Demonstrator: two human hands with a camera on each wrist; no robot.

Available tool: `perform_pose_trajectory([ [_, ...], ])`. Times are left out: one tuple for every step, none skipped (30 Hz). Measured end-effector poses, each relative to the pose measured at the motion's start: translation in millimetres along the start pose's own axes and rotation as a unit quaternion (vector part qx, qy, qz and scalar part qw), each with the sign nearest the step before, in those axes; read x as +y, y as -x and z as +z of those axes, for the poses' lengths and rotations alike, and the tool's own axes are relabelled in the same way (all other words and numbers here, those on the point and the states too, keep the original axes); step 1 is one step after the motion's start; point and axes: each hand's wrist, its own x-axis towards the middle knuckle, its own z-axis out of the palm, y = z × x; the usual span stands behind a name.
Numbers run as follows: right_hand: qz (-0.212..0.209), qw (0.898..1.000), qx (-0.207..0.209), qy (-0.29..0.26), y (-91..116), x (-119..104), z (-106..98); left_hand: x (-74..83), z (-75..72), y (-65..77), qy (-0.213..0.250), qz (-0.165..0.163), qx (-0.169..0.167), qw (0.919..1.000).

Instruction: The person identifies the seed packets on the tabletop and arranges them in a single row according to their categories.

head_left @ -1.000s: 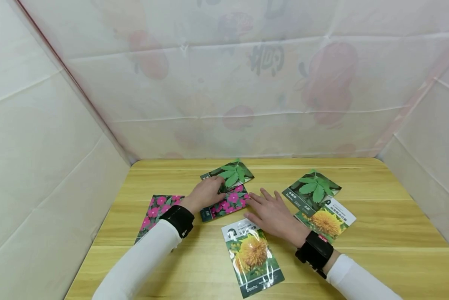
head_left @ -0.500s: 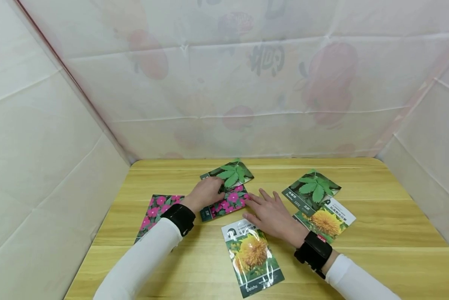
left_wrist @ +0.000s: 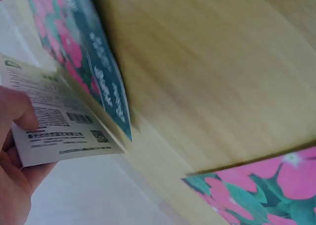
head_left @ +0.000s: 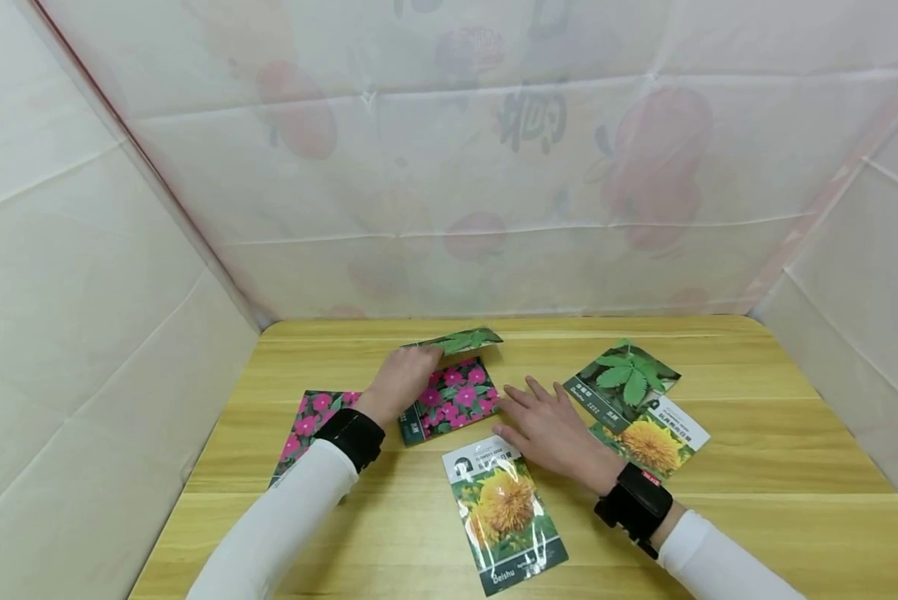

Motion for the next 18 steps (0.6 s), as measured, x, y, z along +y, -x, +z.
perform_pose_trajectory([
  [0.002, 1.0, 0.0, 0.0, 0, 1, 0, -1.0, -1.3, 0.0, 0.0, -0.003, 0.014, 0.9999],
  [0.004, 1.0, 0.001, 0.0, 1, 2, -1, -1.7, -3.0, 0.2, 0.004, -0.004, 0.028, 0.9996],
  [0.006, 1.0, 0.001, -0.001, 1, 3, -1, -2.4, -4.7, 0.3, 0.006, -0.005, 0.039, 0.9992],
  [0.01, 1.0, 0.0, -0.004, 2, 4, -2, -3.0, -6.3, 0.5, 0.009, -0.006, 0.047, 0.9988],
  [0.014, 1.0, 0.0, -0.007, 2, 5, -3, -3.4, -7.9, 0.6, 0.013, -0.006, 0.055, 0.9984],
  [0.017, 1.0, 0.001, -0.009, 2, 6, -3, -3.7, -9.4, 0.9, 0.019, -0.005, 0.06, 0.998],
  [0.019, 1.0, 0.003, -0.009, 3, 7, -4, -4.0, -10.9, 1.2, 0.027, -0.004, 0.066, 0.9974],
  [0.02, 1.0, 0.005, -0.007, 3, 9, -4, -4.2, -12.2, 1.6, 0.034, -0.002, 0.073, 0.9967],
  [0.023, 1.0, 0.006, -0.006, 4, 10, -5, -4.4, -13.2, 2.0, 0.038, 0.0, 0.08, 0.9961],
  [0.025, 1.0, 0.008, -0.005, 4, 11, -6, -4.6, -14.2, 2.5, 0.043, 0.003, 0.088, 0.9952],
  [0.027, 1.0, 0.01, -0.003, 4, 12, -6, -4.7, -15.2, 2.9, 0.047, 0.007, 0.097, 0.9941],
  [0.029, 1.0, 0.012, -0.003, 5, 14, -7, -4.6, -16.3, 3.2, 0.049, 0.011, 0.106, 0.9931],
  [0.03, 0.999, 0.015, -0.002, 5, 15, -8, -4.4, -17.3, 3.6, 0.05, 0.014, 0.116, 0.9919],
  [0.032, 0.999, 0.017, -0.004, 5, 16, -8, -4.1, -18.2, 3.8, 0.049, 0.018, 0.124, 0.9909],
  [0.035, 0.999, 0.018, -0.006, 5, 17, -9, -3.7, -19.1, 3.9, 0.048, 0.021, 0.132, 0.9899],
  [0.036, 0.999, 0.021, -0.008, 6, 18, -10, -3.1, -20.2, 4.0, 0.048, 0.023, 0.138, 0.9891],
  [0.038, 0.999, 0.023, -0.013, 6, 19, -11, -2.4, -21.1, 4.1, 0.047, 0.025, 0.142, 0.9883],
  [0.04, 0.999, 0.024, -0.018, 6, 20, -12, -1.9, -22.0, 4.2, 0.046, 0.027, 0.147, 0.9877],
])
